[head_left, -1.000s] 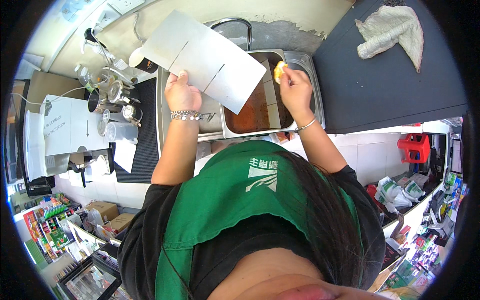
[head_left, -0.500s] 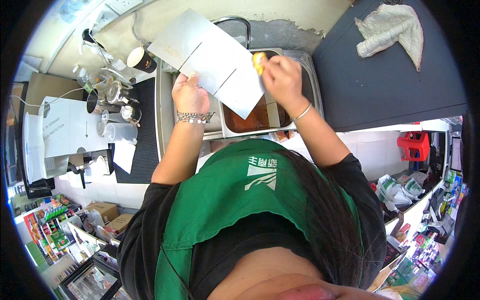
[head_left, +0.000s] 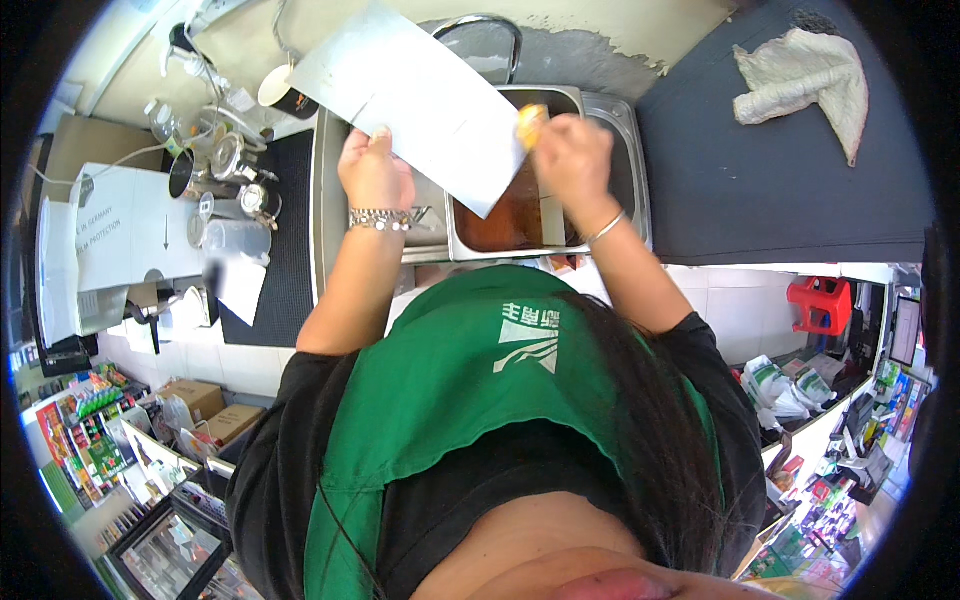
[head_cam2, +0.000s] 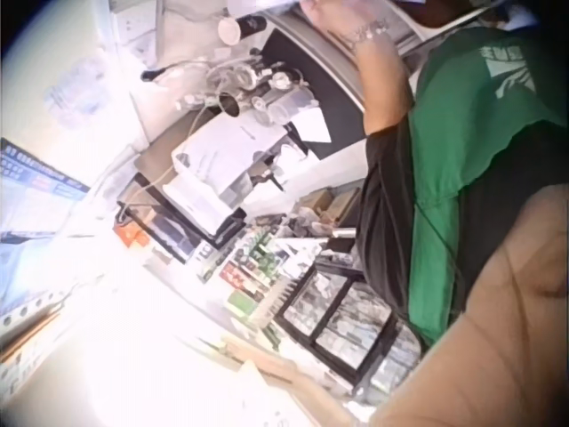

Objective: The person scrubs a rectangular metal tray with a yellow sponge over a sink, then wipes the tray with a white paper towel. The person carries the tray through a store aisle and places it on a counter.

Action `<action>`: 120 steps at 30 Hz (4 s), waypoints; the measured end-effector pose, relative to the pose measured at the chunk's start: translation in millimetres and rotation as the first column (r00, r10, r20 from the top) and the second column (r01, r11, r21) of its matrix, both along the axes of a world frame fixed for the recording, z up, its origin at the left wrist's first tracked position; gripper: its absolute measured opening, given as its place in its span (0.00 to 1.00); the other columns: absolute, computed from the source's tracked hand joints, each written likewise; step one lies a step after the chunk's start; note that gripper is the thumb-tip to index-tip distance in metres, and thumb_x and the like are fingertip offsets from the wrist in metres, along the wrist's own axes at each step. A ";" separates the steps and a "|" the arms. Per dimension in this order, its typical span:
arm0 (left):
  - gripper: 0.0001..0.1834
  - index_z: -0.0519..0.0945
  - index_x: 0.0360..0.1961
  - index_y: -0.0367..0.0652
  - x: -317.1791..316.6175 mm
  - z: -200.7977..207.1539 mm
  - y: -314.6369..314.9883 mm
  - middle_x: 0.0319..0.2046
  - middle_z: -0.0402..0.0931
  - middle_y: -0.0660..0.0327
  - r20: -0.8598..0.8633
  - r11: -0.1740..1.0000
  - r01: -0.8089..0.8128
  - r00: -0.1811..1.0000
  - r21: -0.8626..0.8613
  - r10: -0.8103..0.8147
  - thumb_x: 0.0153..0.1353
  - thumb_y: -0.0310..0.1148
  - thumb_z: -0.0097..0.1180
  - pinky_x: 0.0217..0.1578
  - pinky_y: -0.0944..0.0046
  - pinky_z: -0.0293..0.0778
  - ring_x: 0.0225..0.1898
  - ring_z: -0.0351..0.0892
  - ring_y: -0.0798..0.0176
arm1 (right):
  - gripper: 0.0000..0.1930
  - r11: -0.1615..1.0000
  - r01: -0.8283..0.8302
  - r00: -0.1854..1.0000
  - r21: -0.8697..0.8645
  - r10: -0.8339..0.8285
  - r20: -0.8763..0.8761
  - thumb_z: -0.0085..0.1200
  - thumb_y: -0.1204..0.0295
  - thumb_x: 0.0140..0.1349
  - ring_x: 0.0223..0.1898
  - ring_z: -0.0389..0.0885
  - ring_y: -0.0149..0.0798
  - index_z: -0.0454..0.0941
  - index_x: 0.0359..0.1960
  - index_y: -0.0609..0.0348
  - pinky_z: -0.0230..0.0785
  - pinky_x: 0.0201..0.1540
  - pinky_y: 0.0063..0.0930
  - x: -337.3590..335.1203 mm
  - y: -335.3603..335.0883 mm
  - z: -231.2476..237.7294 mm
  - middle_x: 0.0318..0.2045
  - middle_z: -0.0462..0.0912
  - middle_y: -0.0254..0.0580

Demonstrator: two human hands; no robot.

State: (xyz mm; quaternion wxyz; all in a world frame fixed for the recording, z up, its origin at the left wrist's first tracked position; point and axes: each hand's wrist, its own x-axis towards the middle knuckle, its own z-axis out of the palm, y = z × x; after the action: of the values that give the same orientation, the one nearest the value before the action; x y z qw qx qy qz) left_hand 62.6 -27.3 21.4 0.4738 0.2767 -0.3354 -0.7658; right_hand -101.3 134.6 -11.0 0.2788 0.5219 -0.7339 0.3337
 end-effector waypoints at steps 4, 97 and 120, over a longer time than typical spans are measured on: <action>0.13 0.70 0.45 0.31 27.4 -1.6 -31.1 0.44 0.73 0.53 -0.012 0.993 -0.117 0.993 -0.011 0.117 0.59 0.18 0.41 0.50 0.59 0.68 0.45 0.73 0.59 | 0.06 0.971 0.235 0.922 0.037 -0.235 0.307 0.57 0.73 0.49 0.29 0.79 0.44 0.83 0.30 0.54 0.72 0.34 0.34 -51.1 31.9 -24.3 0.27 0.80 0.43; 0.15 0.74 0.45 0.42 109.8 -215.8 -75.7 0.29 0.75 0.62 0.763 0.660 0.482 -0.606 0.576 -0.224 0.63 0.40 0.50 0.31 0.70 0.70 0.30 0.74 0.70 | 0.12 0.292 0.900 -0.364 0.324 0.096 0.926 0.51 0.75 0.51 0.26 0.75 0.38 0.77 0.37 0.65 0.66 0.28 0.30 -46.1 141.6 -879.3 0.28 0.78 0.40; 0.15 0.74 0.46 0.41 132.8 -209.6 -80.1 0.31 0.77 0.60 0.758 0.700 0.446 -0.617 0.557 -0.211 0.63 0.40 0.50 0.33 0.69 0.72 0.31 0.75 0.69 | 0.24 0.590 0.330 -0.454 0.737 -0.585 0.672 0.53 0.70 0.45 0.47 0.75 0.51 0.73 0.49 0.57 0.69 0.47 0.36 -57.1 186.3 -808.3 0.46 0.75 0.52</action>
State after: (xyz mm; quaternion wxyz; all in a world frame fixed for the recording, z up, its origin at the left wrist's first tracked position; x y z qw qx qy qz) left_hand 195.4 -107.5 -188.2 -0.3399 0.5816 -0.6913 -0.2613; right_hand -158.4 320.9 -819.4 -0.2878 -0.2755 -0.8420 0.3637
